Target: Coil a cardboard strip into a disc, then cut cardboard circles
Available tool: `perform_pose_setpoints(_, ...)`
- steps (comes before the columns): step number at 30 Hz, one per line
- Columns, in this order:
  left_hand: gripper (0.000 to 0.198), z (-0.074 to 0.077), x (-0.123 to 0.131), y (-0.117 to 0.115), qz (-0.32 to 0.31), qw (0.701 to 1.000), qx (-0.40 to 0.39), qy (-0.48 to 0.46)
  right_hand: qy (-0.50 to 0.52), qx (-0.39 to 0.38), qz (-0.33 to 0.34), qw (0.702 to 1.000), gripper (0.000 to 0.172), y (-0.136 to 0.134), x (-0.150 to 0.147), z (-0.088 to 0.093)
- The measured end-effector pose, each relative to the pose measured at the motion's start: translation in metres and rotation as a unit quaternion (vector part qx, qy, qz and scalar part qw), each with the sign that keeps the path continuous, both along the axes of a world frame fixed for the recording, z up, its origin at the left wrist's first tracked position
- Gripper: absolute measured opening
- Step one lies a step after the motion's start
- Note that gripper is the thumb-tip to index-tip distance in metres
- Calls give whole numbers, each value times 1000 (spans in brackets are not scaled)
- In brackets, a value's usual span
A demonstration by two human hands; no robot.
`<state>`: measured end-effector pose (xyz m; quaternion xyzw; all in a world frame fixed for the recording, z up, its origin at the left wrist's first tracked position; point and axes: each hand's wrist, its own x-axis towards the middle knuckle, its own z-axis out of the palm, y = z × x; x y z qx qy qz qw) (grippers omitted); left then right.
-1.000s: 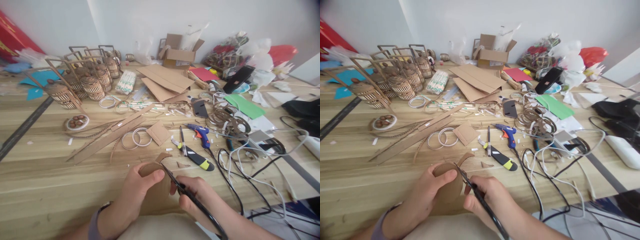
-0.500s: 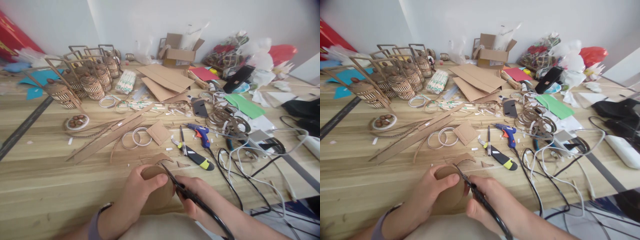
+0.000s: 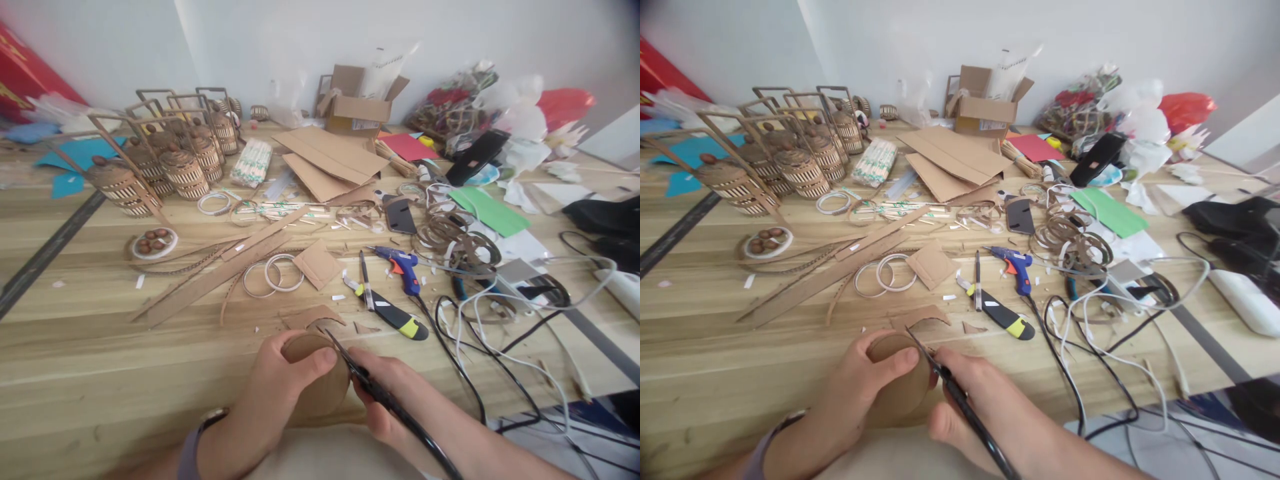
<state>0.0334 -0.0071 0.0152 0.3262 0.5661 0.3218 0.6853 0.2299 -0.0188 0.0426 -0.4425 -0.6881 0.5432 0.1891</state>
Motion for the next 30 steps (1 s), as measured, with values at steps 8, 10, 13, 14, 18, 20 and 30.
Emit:
perform_pose_setpoints(8,39,4,2,-1,8,1000,5,24,11,29,16,999,13,-2,1,3)
perform_pose_setpoints(10,39,4,2,-1,11,1000,1,23,8,28,22,999,13,-2,1,5)
perform_pose_setpoints(13,42,5,3,-2,16,1000,0,11,27,34,22,999,13,-1,-1,8)
perform_pose_setpoints(14,44,5,3,-1,20,1000,2,11,31,37,21,999,13,-1,-1,8)
perform_pose_setpoints(18,44,6,3,1,12,1000,8,22,-1,40,16,999,12,-2,1,3)
perform_pose_setpoints(20,40,6,3,1,-5,1000,18,19,-17,38,12,999,12,-4,3,-1)
perform_pose_setpoints(30,35,0,3,-1,12,999,29,40,-41,31,-4,999,21,-6,-3,-2)
